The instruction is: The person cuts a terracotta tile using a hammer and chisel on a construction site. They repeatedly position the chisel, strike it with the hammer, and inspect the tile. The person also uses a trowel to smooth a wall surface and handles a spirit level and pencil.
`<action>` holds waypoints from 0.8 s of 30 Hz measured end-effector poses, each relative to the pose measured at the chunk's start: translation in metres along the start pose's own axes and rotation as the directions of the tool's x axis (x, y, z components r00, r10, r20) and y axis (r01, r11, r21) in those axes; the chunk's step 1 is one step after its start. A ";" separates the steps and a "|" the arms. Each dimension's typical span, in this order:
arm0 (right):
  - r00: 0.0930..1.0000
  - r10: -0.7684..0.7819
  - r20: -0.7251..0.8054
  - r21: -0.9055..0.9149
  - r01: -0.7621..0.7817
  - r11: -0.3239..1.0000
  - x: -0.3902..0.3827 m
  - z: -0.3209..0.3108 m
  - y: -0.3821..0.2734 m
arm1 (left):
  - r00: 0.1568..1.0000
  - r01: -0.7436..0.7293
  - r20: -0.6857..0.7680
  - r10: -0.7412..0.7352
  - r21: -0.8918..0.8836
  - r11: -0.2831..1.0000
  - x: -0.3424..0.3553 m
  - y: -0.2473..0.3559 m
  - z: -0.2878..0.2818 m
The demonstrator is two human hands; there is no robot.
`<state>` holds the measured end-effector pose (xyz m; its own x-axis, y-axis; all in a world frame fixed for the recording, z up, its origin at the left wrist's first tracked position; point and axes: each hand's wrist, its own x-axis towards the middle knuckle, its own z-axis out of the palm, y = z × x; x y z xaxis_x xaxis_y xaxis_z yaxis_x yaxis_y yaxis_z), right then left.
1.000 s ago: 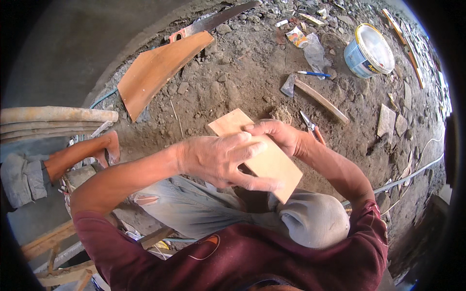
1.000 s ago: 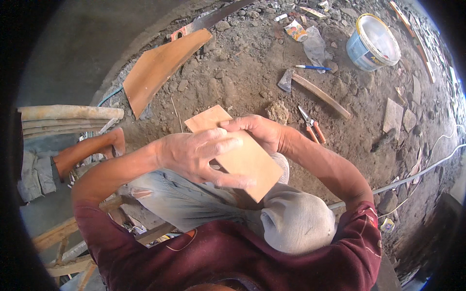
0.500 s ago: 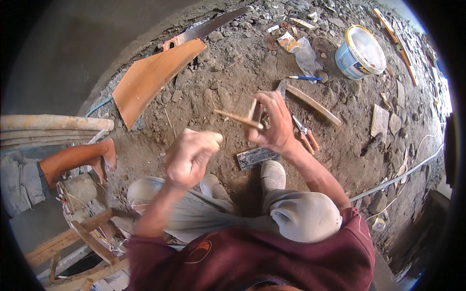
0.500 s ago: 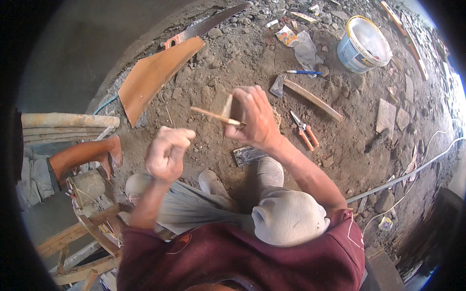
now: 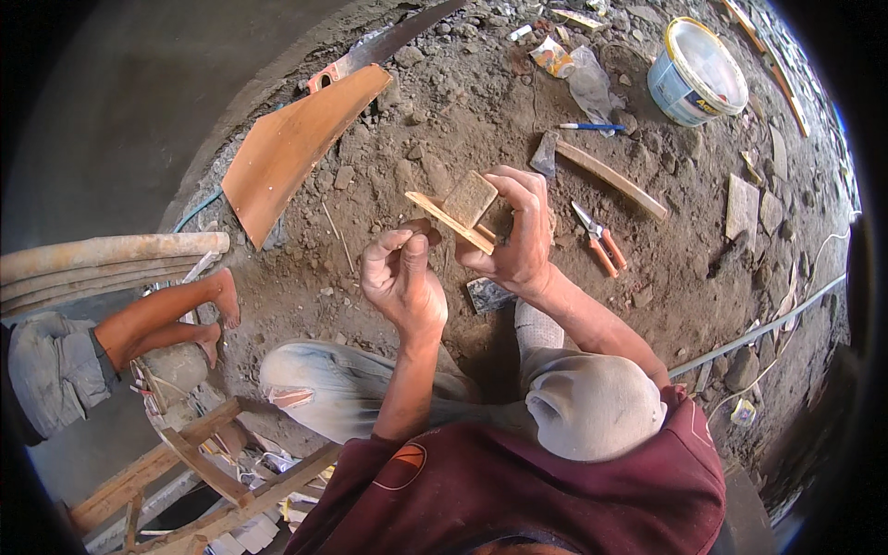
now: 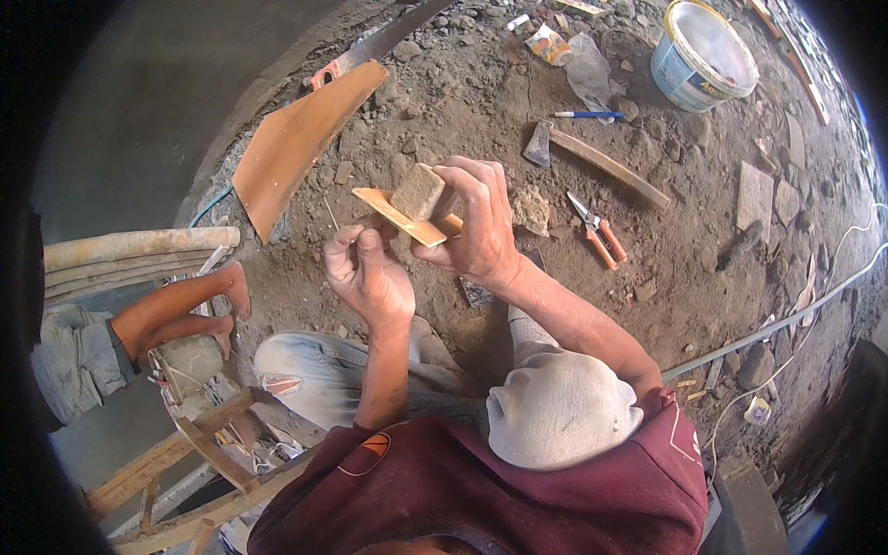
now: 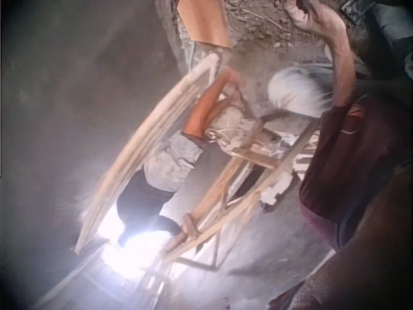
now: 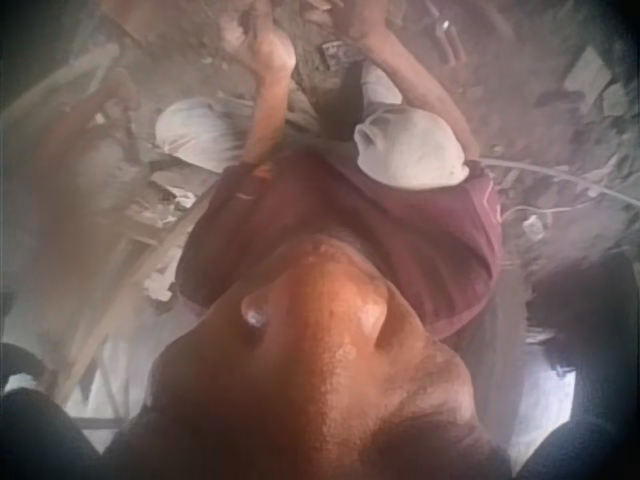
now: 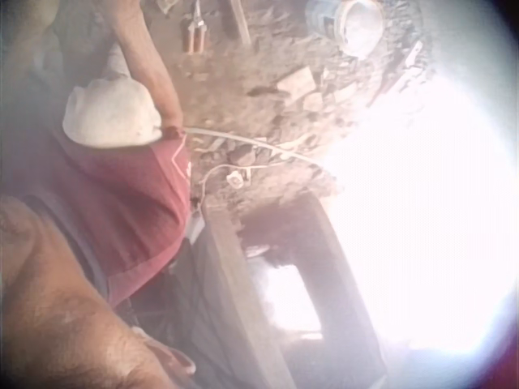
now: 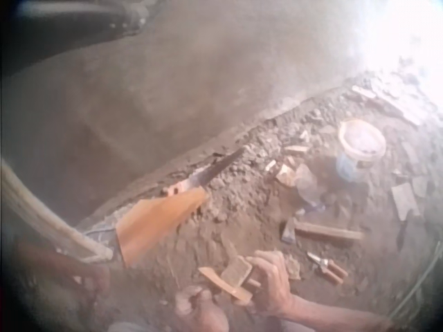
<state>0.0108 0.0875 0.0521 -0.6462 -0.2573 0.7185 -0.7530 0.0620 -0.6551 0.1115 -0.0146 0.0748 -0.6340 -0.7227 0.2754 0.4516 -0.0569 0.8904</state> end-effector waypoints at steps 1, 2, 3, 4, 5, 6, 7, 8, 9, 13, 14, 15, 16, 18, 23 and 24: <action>1.000 -0.003 -0.010 0.004 0.003 1.000 -0.001 0.001 0.000 | 1.000 0.012 -0.005 -0.012 0.007 1.000 0.000 -0.003 0.001; 1.000 0.007 -0.013 0.007 -0.007 1.000 -0.001 0.002 0.000 | 1.000 0.023 -0.011 -0.023 0.014 1.000 0.001 -0.005 0.002; 1.000 0.015 -0.015 0.010 -0.015 1.000 -0.002 0.003 -0.001 | 1.000 0.008 -0.008 -0.008 0.028 1.000 0.001 -0.009 0.000; 1.000 0.024 -0.017 0.013 -0.024 1.000 -0.002 0.004 -0.002 | 1.000 -0.008 -0.005 0.008 0.042 0.999 0.002 -0.015 -0.003; 0.999 0.034 -0.018 0.018 -0.034 0.999 -0.003 0.005 -0.004 | 1.000 -0.023 -0.002 0.023 0.056 0.998 0.002 -0.018 -0.005; 0.999 0.042 -0.019 0.022 -0.042 0.999 -0.003 0.006 -0.004 | 1.000 0.001 0.003 -0.001 0.045 0.999 0.001 -0.018 -0.005; 0.999 0.050 -0.020 0.026 -0.050 0.998 -0.004 0.006 -0.005 | 1.000 0.025 0.008 -0.025 0.035 0.999 0.001 -0.018 -0.006; 0.998 0.055 -0.018 0.028 -0.054 0.998 -0.004 0.007 -0.005 | 0.999 0.049 0.013 -0.049 0.024 0.999 0.001 -0.018 -0.006; 0.998 0.058 -0.015 0.031 -0.057 0.998 -0.003 0.008 -0.006 | 0.999 0.051 0.017 -0.051 0.024 0.998 0.000 -0.019 -0.007; 0.996 0.085 -0.009 0.033 -0.084 0.996 -0.006 0.012 -0.006 | 0.997 0.077 0.004 -0.077 0.035 0.996 -0.001 -0.023 -0.010; 0.996 0.089 -0.008 0.035 -0.088 0.996 -0.007 0.013 -0.007 | 0.996 0.088 -0.006 -0.088 0.041 0.995 -0.001 -0.023 -0.010; 0.996 0.091 -0.010 0.035 -0.090 0.995 -0.007 0.013 -0.007 | 0.996 0.094 -0.005 -0.094 0.044 0.995 -0.001 -0.024 -0.011; 0.996 0.093 -0.012 0.035 -0.092 0.995 -0.007 0.013 -0.006 | 0.995 0.100 -0.004 -0.100 0.048 0.994 -0.001 -0.025 -0.012; 0.994 0.111 -0.006 0.027 -0.111 0.993 -0.009 0.014 -0.007 | 0.994 0.106 0.006 -0.106 0.041 0.994 0.000 -0.025 -0.011; 0.997 0.082 -0.015 0.018 -0.081 0.997 -0.010 0.012 -0.006 | 0.983 0.182 -0.033 -0.182 -0.015 0.983 -0.001 -0.025 -0.009; 0.996 0.084 -0.008 0.014 -0.083 0.996 -0.011 0.012 -0.006 | 0.981 0.189 -0.041 -0.190 -0.023 0.982 -0.001 -0.024 -0.007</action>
<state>0.0235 0.0786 0.0455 -0.7078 -0.2439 0.6630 -0.6946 0.0694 -0.7161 0.1056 -0.0173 0.0502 -0.6818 -0.7265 0.0857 0.3378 -0.2087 0.9178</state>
